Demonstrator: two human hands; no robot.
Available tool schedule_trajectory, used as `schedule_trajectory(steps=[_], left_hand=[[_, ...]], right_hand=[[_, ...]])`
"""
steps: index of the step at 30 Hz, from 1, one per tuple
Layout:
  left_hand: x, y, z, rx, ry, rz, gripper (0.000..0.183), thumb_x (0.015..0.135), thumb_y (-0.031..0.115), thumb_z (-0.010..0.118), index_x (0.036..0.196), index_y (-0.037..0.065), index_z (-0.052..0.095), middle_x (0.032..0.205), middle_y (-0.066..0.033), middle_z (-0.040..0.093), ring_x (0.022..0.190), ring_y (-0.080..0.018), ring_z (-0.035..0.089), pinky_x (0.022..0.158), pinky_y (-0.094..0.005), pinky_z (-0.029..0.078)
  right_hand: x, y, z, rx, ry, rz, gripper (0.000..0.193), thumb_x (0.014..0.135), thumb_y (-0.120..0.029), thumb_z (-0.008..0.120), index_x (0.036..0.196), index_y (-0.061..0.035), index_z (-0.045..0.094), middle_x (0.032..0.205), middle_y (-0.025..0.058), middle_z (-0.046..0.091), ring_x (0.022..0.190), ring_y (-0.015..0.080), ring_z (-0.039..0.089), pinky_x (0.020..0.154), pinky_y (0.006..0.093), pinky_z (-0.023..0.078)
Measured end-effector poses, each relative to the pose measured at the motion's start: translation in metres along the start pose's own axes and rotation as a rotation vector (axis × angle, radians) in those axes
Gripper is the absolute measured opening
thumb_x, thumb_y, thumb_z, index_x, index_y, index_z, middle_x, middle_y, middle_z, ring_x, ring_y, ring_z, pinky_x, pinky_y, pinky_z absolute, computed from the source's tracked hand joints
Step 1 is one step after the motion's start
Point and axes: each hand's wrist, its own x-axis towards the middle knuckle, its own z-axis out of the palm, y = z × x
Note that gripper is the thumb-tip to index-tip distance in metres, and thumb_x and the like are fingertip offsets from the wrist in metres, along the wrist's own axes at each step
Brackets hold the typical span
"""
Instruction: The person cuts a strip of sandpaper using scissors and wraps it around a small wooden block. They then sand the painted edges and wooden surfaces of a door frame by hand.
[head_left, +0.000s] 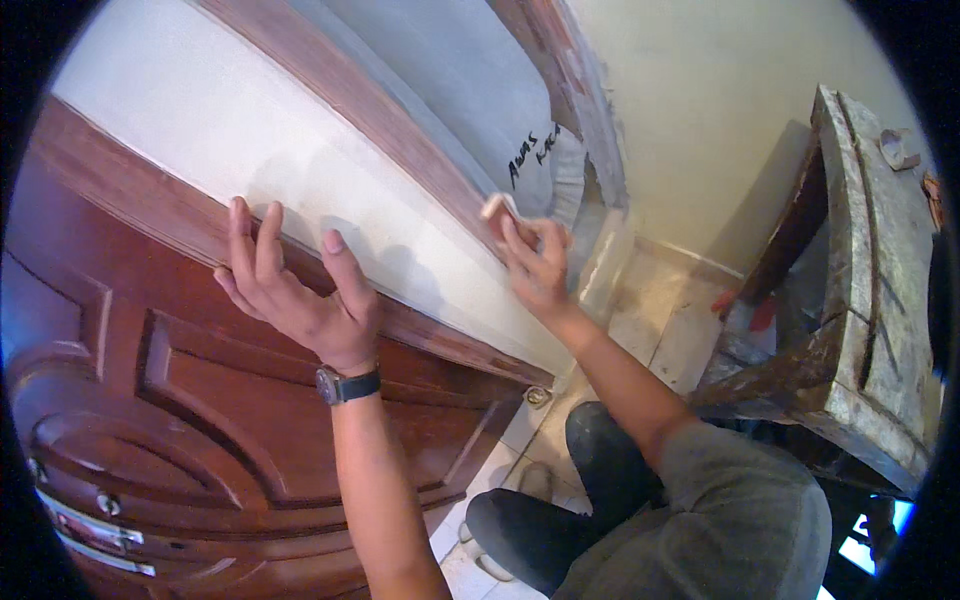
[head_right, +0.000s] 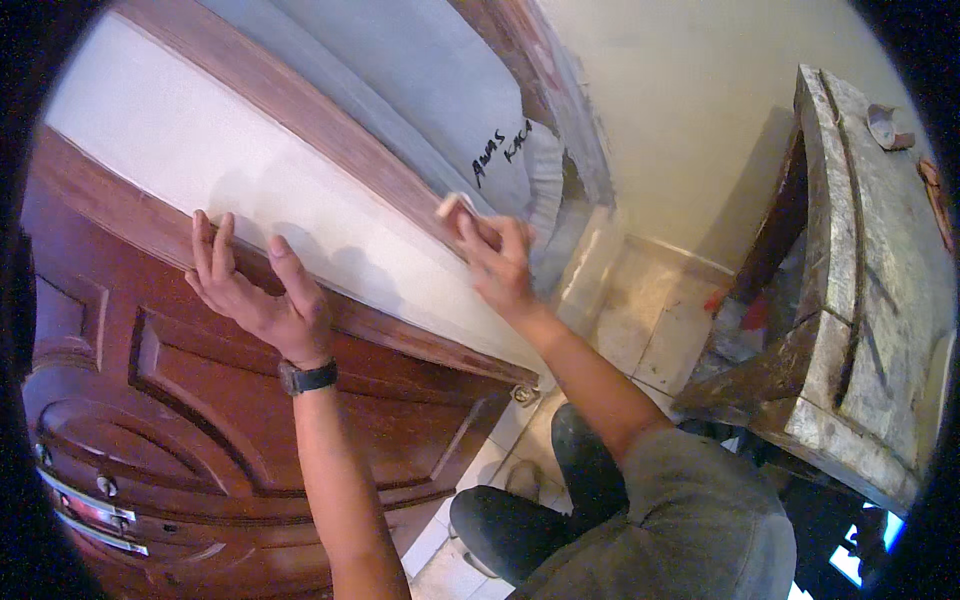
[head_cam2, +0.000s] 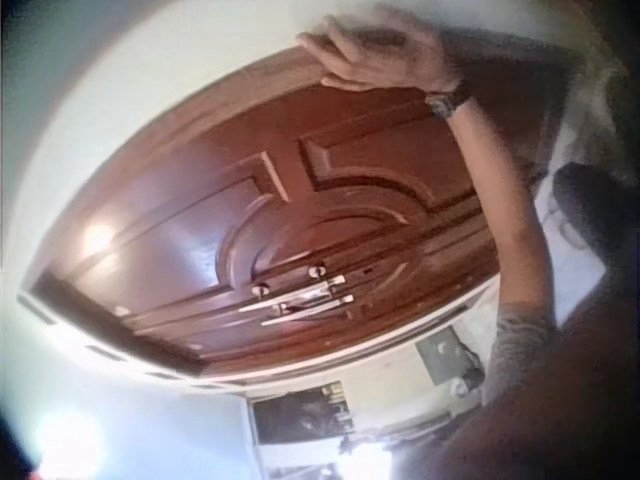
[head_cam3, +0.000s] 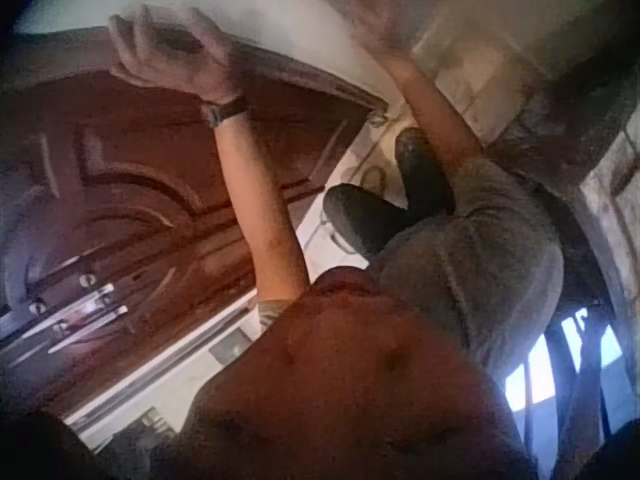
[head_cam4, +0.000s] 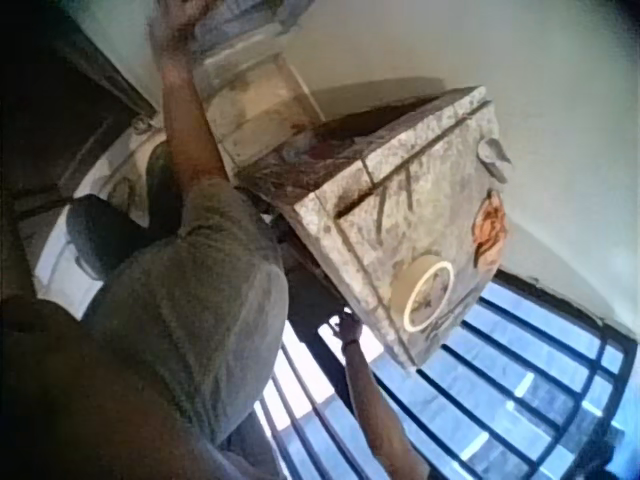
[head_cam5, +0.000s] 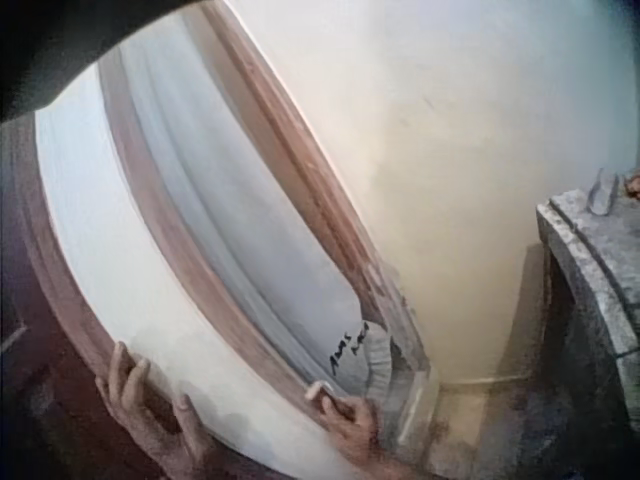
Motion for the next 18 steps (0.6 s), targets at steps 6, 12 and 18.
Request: schedule_trajectory(steps=[6,12,18], left_hand=[[-0.009,-0.01,0.001,-0.051,0.055,0.044,0.047,0.103,0.026,0.07,0.147,0.008,0.062,0.159,-0.0172,0.061,0.153,-0.0324,0.051,0.133,-0.0552,0.014],[-0.002,-0.006,0.003,-0.124,0.105,0.052,0.047,0.104,0.024,0.069,0.146,0.007,0.061,0.155,-0.0168,0.063,0.151,-0.0336,0.054,0.131,-0.0564,0.017],[-0.008,-0.003,0.001,-0.119,0.047,0.071,0.042,0.105,0.011,0.067,0.145,-0.003,0.06,0.156,-0.0237,0.055,0.14,-0.0363,0.056,0.119,-0.0456,0.045]], right_hand=[[0.073,-0.04,0.031,0.088,0.073,-0.151,0.055,0.081,0.0,0.083,0.134,-0.0122,0.081,0.108,0.0076,0.065,0.102,0.0273,0.061,0.09,0.042,0.043],[-0.135,0.054,-0.043,-0.106,-0.15,0.0,0.052,0.081,0.005,0.085,0.132,-0.0051,0.081,0.105,0.007,0.067,0.093,0.028,0.062,0.084,0.039,0.048],[-0.029,0.015,0.004,0.072,-0.031,-0.098,0.059,0.077,0.002,0.082,0.135,-0.011,0.08,0.101,0.0086,0.063,0.088,0.0274,0.058,0.082,0.0398,0.048]])
